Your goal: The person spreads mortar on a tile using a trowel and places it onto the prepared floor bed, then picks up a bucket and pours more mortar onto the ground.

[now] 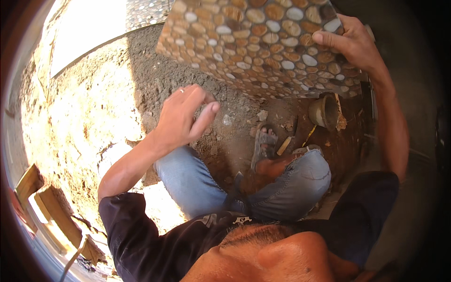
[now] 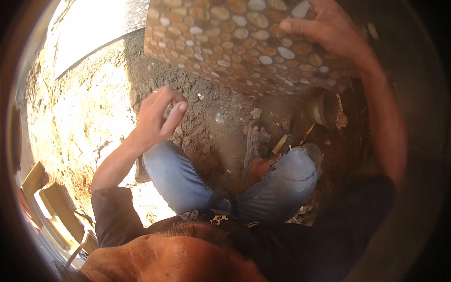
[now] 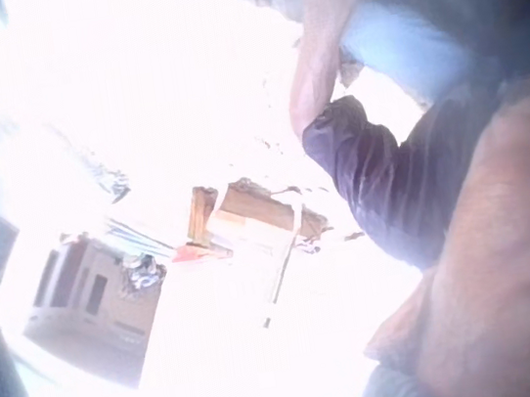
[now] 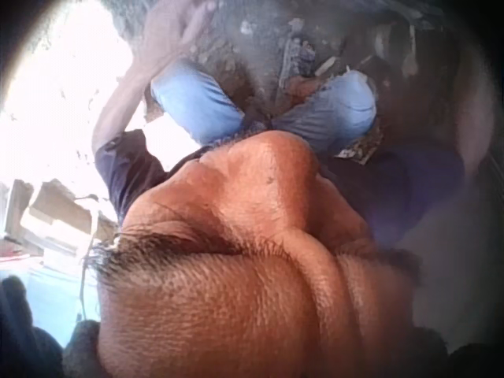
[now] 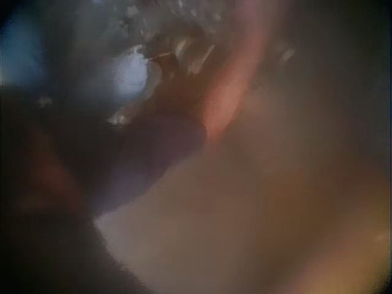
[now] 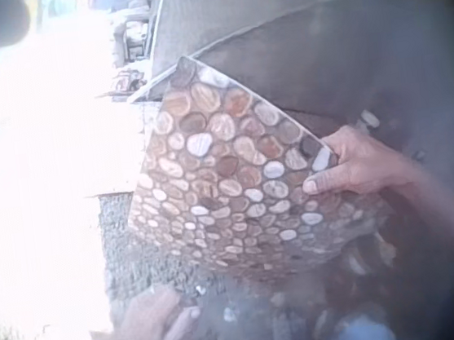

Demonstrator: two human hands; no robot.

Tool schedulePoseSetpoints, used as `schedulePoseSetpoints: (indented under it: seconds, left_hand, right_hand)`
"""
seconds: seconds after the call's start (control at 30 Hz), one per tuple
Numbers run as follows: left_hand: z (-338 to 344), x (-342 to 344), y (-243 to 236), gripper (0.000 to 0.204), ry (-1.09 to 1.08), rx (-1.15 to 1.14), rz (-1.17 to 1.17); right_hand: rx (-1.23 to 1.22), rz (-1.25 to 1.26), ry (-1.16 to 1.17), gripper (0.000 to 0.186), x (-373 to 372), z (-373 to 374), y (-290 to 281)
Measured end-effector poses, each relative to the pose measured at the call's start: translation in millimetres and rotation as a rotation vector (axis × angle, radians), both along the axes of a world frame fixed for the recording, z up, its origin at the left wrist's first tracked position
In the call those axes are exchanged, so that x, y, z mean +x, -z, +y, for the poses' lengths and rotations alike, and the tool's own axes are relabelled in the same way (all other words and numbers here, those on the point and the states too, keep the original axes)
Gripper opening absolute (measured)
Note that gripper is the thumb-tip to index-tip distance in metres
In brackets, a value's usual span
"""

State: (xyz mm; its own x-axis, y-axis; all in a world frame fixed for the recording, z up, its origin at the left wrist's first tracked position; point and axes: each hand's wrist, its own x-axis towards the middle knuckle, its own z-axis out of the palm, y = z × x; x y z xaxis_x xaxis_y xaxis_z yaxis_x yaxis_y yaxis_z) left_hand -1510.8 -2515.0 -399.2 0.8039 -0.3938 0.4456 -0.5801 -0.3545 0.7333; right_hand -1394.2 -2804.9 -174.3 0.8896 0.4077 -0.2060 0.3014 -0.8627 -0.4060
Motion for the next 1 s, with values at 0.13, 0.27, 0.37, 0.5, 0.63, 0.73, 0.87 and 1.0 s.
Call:
schedulePoseSetpoints:
  seconds: [0.13,0.27,0.37,0.5,0.63,0.73,0.87,1.0]
  left_hand:
    - [-75,63,95,0.062,0.184,-0.393,1.328]
    - [-137,113,110,0.084,-0.034,-0.668,1.221]
    - [-163,161,147,0.078,-0.16,-0.773,1.331]
    - [-214,198,174,0.055,-0.156,-0.683,1.559]
    - [-234,206,161,0.045,-0.052,-1.023,1.478]
    - [-270,255,181,0.049,-0.154,-1.207,1.407]
    - [-304,317,161,0.041,-0.277,-1.228,1.501]
    - [-345,362,190,0.035,-0.309,-1.104,1.458]
  right_hand:
    - [0.284,-0.083,0.264,0.036,25,-75,-16]
    - [0.857,-0.083,0.56,0.037,49,-165,49]
    - [0.945,-0.202,0.647,0.043,58,-234,101]
    - [0.691,-0.165,0.884,0.04,70,-359,169]
    - [1.048,-0.012,1.127,0.039,41,-386,219]
    - [1.171,-0.072,1.295,0.04,23,-425,281]
    - [1.302,-0.16,1.513,0.046,19,-394,337]
    - [1.53,-0.24,1.509,0.047,16,-388,394]
